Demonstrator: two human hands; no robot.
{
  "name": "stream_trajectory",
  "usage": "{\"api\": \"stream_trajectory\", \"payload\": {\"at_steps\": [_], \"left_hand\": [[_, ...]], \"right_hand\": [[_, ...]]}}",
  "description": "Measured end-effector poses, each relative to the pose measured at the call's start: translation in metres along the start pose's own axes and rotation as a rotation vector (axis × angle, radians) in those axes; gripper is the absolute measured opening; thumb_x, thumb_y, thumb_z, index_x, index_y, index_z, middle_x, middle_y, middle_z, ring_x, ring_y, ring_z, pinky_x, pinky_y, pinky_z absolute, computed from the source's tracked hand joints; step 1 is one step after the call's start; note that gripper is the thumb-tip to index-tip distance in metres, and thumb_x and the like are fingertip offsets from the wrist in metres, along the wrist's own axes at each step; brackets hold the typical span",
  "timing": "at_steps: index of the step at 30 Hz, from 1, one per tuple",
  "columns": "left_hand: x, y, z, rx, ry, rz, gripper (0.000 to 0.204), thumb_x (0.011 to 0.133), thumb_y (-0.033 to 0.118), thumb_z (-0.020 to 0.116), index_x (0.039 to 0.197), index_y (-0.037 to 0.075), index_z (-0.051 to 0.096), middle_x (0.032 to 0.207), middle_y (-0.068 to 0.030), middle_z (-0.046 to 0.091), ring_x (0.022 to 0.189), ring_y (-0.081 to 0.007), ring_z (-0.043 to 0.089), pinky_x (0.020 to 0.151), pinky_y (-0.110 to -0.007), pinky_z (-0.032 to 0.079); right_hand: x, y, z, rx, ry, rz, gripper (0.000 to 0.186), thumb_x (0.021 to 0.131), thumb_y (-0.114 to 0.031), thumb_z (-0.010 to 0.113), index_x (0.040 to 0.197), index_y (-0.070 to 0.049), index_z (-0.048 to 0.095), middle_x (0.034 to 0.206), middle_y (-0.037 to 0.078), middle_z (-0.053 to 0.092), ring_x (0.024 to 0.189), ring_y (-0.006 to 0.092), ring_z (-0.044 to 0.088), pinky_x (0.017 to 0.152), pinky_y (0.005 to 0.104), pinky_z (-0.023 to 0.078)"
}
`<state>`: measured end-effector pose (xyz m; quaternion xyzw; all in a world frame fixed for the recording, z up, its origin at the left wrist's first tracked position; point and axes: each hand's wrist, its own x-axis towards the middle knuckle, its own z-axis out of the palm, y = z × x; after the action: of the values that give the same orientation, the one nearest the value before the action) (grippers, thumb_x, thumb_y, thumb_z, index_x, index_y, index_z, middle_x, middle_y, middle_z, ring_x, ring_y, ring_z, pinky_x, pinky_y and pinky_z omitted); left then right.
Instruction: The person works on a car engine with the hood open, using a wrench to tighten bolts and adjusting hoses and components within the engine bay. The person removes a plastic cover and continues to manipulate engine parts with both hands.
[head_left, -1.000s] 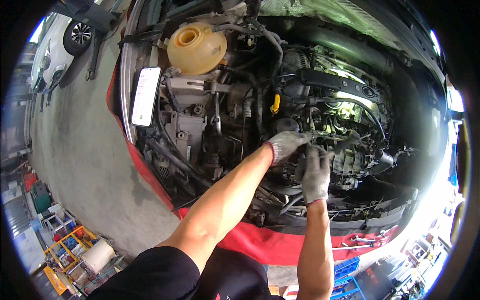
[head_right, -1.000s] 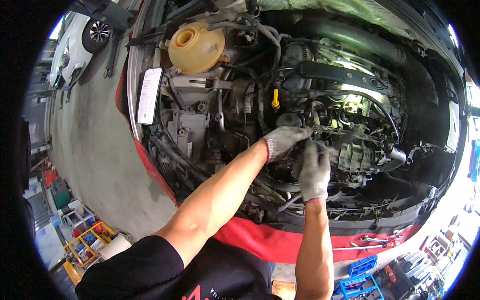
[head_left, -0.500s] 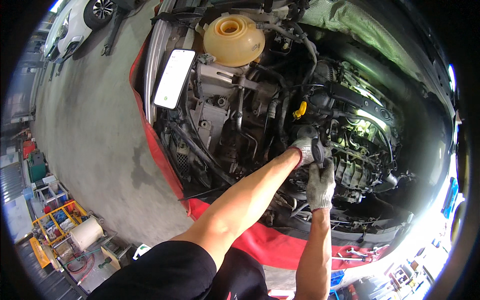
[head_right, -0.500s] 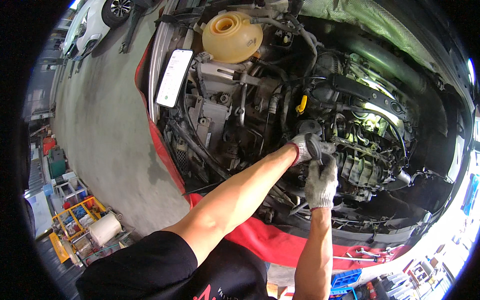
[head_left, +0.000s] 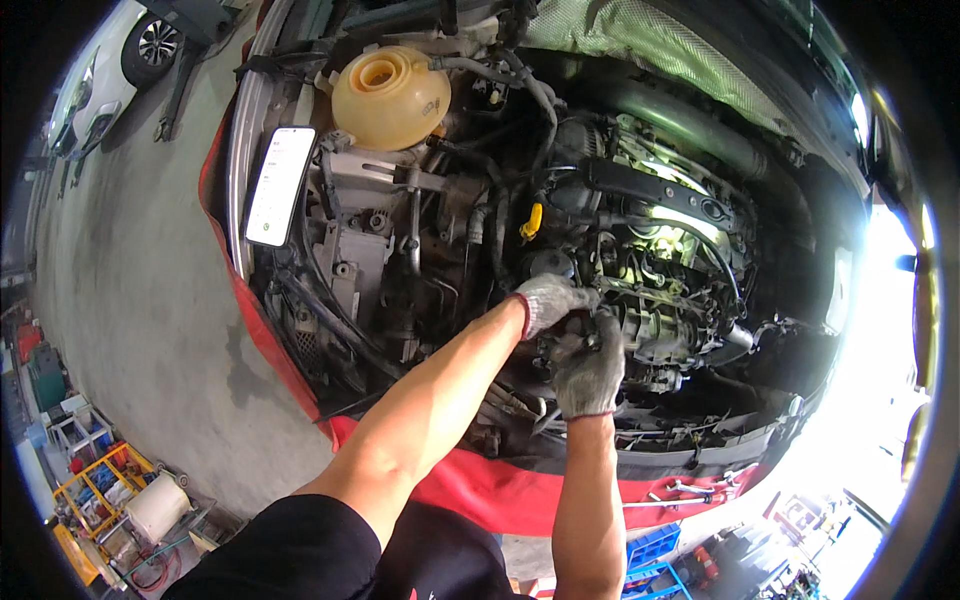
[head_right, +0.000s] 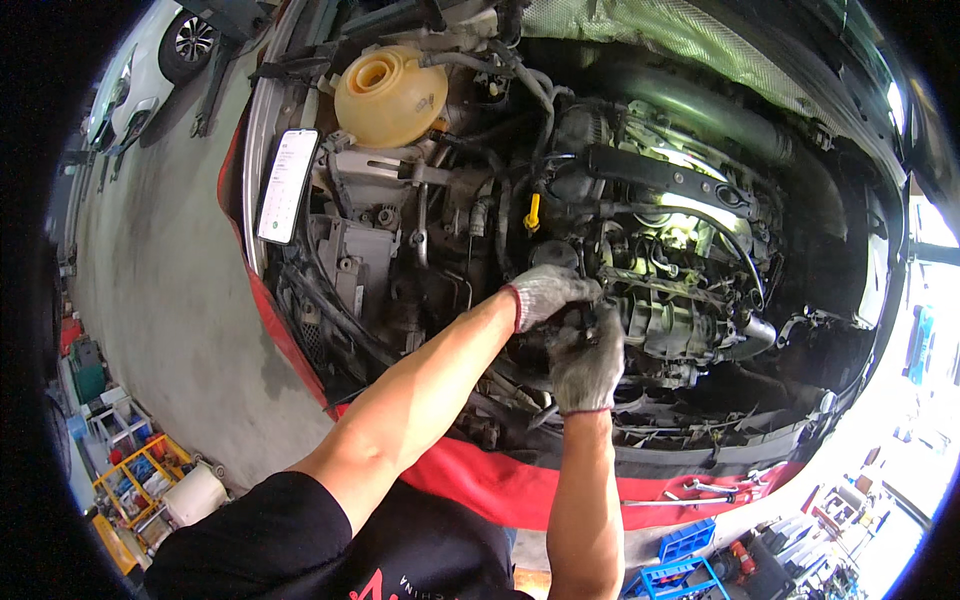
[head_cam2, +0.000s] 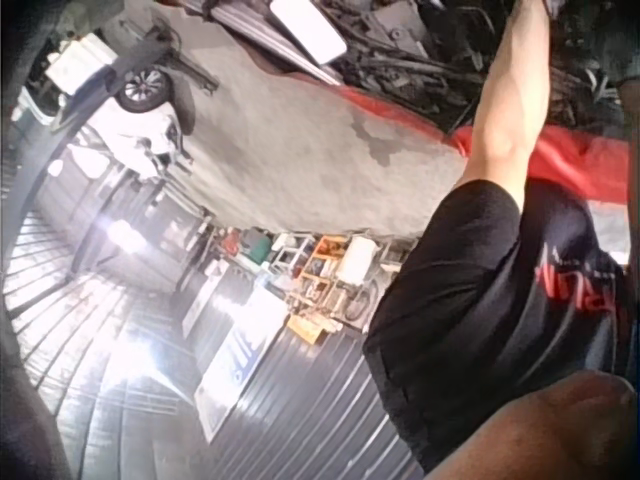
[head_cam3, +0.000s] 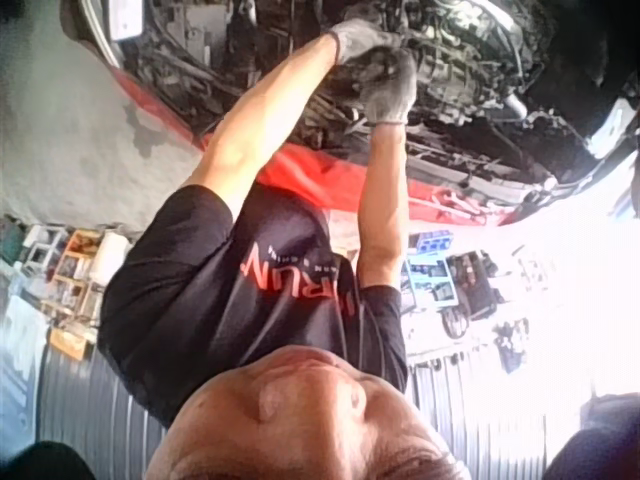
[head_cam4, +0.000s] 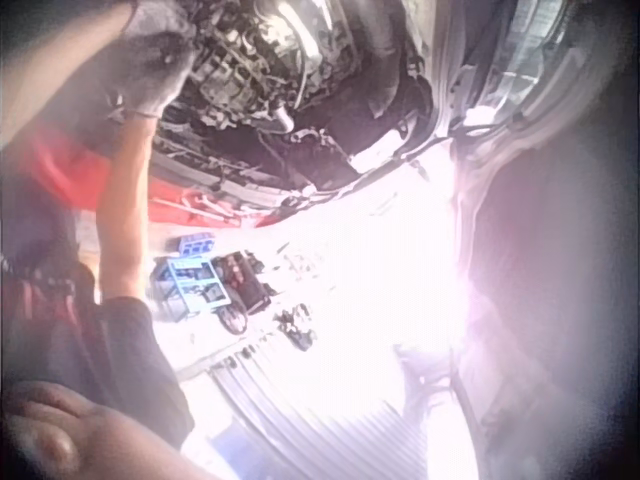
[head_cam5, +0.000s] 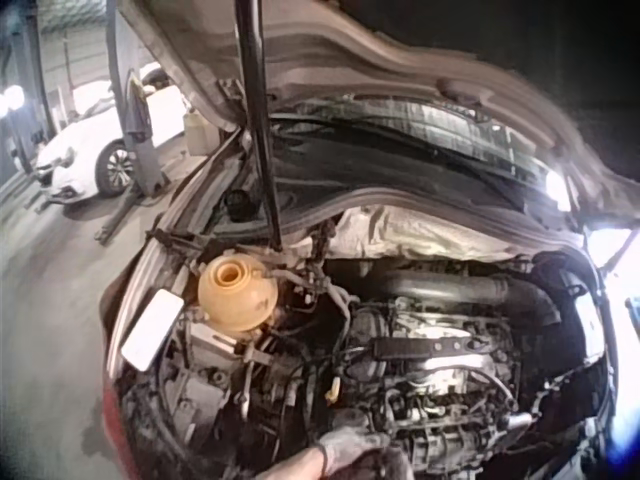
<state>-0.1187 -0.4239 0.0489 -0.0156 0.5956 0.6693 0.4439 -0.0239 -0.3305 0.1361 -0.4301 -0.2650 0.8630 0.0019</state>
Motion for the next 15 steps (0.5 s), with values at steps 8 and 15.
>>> {"api": "stream_trajectory", "payload": {"at_steps": [8,15], "left_hand": [[0.005,0.004,-0.01,0.989,-0.062,0.309,0.038,0.102,0.039,0.063,0.113,0.005,0.077,0.112,-0.0135,0.076,0.103,-0.023,0.071,0.091,-0.035,0.054],[0.01,-0.004,-0.011,1.144,-0.061,0.607,0.031,0.092,-0.002,0.06,0.119,0.006,0.073,0.12,-0.0144,0.074,0.111,-0.0247,0.071,0.096,-0.035,0.056]], "right_hand": [[-0.007,0.011,0.01,-1.797,0.184,-0.836,0.03,0.09,-0.013,0.064,0.12,-0.011,0.063,0.104,0.021,0.069,0.1,0.0399,0.069,0.088,0.0493,0.055],[0.018,0.013,-0.009,-0.884,0.394,-0.524,0.066,0.101,-0.054,0.055,0.129,0.005,0.058,0.116,0.03,0.068,0.099,0.0427,0.068,0.09,0.0493,0.052]]}}
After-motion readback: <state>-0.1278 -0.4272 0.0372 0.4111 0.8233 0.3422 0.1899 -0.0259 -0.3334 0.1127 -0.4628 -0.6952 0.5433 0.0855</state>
